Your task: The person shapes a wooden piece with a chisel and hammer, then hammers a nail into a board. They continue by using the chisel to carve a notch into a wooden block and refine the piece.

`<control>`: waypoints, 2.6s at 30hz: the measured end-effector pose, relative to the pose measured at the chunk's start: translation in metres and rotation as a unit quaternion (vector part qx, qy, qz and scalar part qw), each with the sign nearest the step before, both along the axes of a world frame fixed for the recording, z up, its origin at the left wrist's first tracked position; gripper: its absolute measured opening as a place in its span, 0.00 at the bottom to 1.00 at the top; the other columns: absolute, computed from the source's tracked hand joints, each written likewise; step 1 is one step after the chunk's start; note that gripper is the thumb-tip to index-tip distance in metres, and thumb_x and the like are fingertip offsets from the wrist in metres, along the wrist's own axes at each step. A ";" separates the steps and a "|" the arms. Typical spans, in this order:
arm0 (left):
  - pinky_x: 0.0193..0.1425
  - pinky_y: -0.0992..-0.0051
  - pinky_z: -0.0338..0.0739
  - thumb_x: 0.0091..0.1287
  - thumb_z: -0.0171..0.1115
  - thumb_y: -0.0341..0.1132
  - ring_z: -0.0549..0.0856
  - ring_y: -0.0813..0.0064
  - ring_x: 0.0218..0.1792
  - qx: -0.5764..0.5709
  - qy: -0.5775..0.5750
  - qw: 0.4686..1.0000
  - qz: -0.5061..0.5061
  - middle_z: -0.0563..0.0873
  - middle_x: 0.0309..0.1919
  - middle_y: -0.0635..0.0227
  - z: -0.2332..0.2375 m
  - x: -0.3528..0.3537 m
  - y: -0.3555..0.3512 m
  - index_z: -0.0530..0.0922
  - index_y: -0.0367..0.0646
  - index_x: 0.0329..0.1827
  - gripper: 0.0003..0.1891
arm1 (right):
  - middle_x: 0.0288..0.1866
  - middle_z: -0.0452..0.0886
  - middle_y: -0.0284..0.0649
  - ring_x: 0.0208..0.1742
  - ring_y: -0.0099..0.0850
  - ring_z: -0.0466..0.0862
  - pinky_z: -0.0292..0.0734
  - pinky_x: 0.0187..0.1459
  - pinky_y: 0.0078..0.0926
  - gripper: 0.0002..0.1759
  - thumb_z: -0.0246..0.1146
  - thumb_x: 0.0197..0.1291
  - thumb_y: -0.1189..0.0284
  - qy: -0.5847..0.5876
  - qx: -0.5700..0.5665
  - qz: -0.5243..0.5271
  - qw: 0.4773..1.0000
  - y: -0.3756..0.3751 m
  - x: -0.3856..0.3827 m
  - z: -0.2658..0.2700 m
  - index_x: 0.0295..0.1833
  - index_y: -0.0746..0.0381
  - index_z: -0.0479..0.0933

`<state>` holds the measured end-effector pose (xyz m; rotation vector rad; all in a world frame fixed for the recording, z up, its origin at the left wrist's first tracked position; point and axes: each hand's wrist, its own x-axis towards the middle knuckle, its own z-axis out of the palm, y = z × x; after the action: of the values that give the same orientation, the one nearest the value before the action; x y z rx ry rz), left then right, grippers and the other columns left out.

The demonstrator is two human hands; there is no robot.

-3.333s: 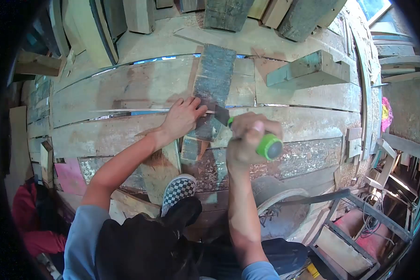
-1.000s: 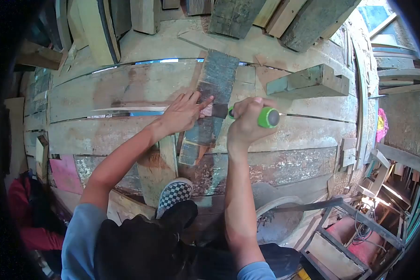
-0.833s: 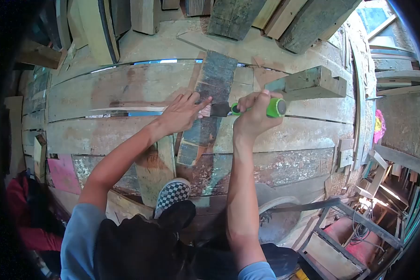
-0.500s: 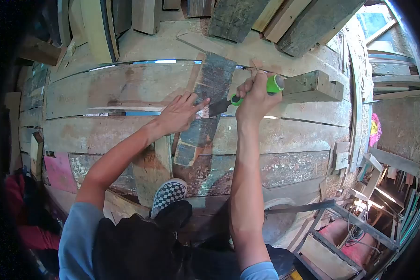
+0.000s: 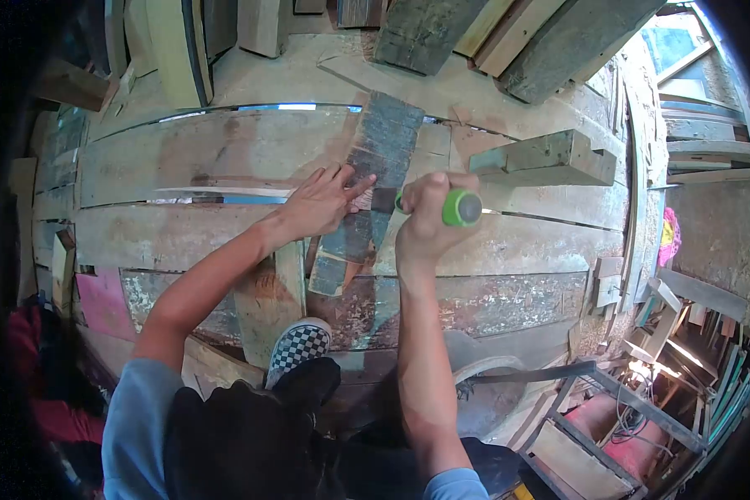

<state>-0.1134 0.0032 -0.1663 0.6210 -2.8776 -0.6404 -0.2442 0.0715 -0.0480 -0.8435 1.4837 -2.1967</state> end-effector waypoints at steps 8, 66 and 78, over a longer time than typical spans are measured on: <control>0.54 0.61 0.70 0.60 0.58 0.37 0.71 0.58 0.53 0.000 0.019 1.000 -0.007 0.70 0.51 0.56 0.002 -0.001 -0.002 0.63 0.46 0.69 0.31 | 0.18 0.74 0.40 0.19 0.23 0.72 0.66 0.22 0.20 0.12 0.59 0.58 0.73 0.130 0.022 0.004 0.991 0.015 0.018 -0.024 0.28 0.66 0.66; 0.55 0.61 0.68 0.63 0.58 0.36 0.70 0.60 0.54 0.022 0.037 0.999 0.010 0.70 0.48 0.59 -0.006 0.001 0.000 0.63 0.46 0.68 0.29 | 0.11 0.56 0.27 0.11 0.21 0.55 0.54 0.17 0.22 0.13 0.49 0.55 0.66 -0.257 -0.041 -0.158 0.952 0.030 -0.046 -0.045 0.19 0.51 0.59; 0.57 0.58 0.67 0.62 0.57 0.35 0.67 0.58 0.59 0.061 0.002 0.998 0.001 0.68 0.54 0.56 0.000 0.001 -0.001 0.62 0.46 0.69 0.30 | 0.12 0.56 0.28 0.11 0.21 0.55 0.53 0.16 0.21 0.12 0.51 0.54 0.67 -0.278 -0.051 -0.176 0.943 0.028 -0.044 -0.049 0.20 0.53 0.60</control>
<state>-0.1121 0.0026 -0.1660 0.6386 -2.8491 -0.8223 -0.2879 0.0996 -0.0970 0.0520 1.3050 -2.4934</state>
